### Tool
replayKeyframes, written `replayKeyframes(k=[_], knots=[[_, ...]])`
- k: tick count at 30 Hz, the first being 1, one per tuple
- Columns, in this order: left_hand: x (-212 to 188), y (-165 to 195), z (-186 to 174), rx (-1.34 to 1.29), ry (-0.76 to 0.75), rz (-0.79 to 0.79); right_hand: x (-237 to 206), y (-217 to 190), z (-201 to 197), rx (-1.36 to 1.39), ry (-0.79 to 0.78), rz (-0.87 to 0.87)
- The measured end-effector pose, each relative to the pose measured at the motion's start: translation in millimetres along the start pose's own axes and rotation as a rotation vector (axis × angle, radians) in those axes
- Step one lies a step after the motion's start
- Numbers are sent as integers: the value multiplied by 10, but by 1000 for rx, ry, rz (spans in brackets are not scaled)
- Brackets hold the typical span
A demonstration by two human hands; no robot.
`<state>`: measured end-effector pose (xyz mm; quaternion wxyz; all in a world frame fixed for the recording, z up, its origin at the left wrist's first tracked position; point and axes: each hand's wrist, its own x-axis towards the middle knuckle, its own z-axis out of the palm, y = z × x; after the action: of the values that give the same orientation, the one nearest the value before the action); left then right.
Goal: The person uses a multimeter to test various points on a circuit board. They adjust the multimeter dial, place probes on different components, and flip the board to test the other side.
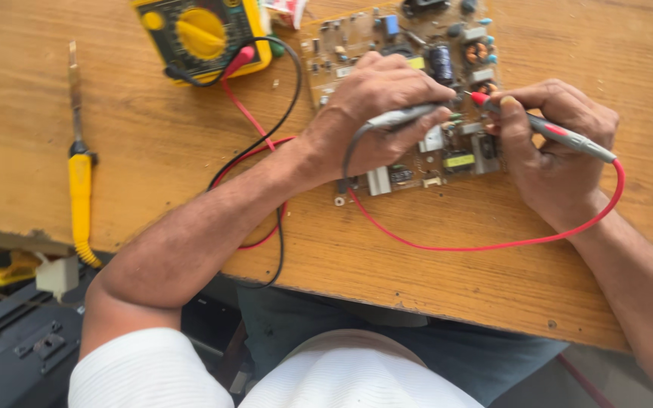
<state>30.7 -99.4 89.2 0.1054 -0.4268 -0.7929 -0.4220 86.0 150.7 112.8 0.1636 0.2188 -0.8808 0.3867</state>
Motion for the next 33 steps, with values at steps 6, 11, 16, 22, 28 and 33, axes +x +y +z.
replayKeyframes(k=[6, 11, 16, 22, 28, 33], knots=[[9, 49, -47, -2, -2, -16, -18, 15, 2, 118, 14, 45], [15, 38, -26, 21, -9, -19, -42, 57, 3, 7, -19, 3], [8, 18, -16, 71, -31, -1, -113, 163, 30, 45, -42, 26], [7, 23, -13, 105, -25, 29, -104, 164, 27, 64, -55, 1], [9, 23, -32, 89, -41, 17, -6, 48, -2, 72, -43, -40], [10, 20, -19, 80, -39, 1, 13, -5, -19, 19, -60, -52]])
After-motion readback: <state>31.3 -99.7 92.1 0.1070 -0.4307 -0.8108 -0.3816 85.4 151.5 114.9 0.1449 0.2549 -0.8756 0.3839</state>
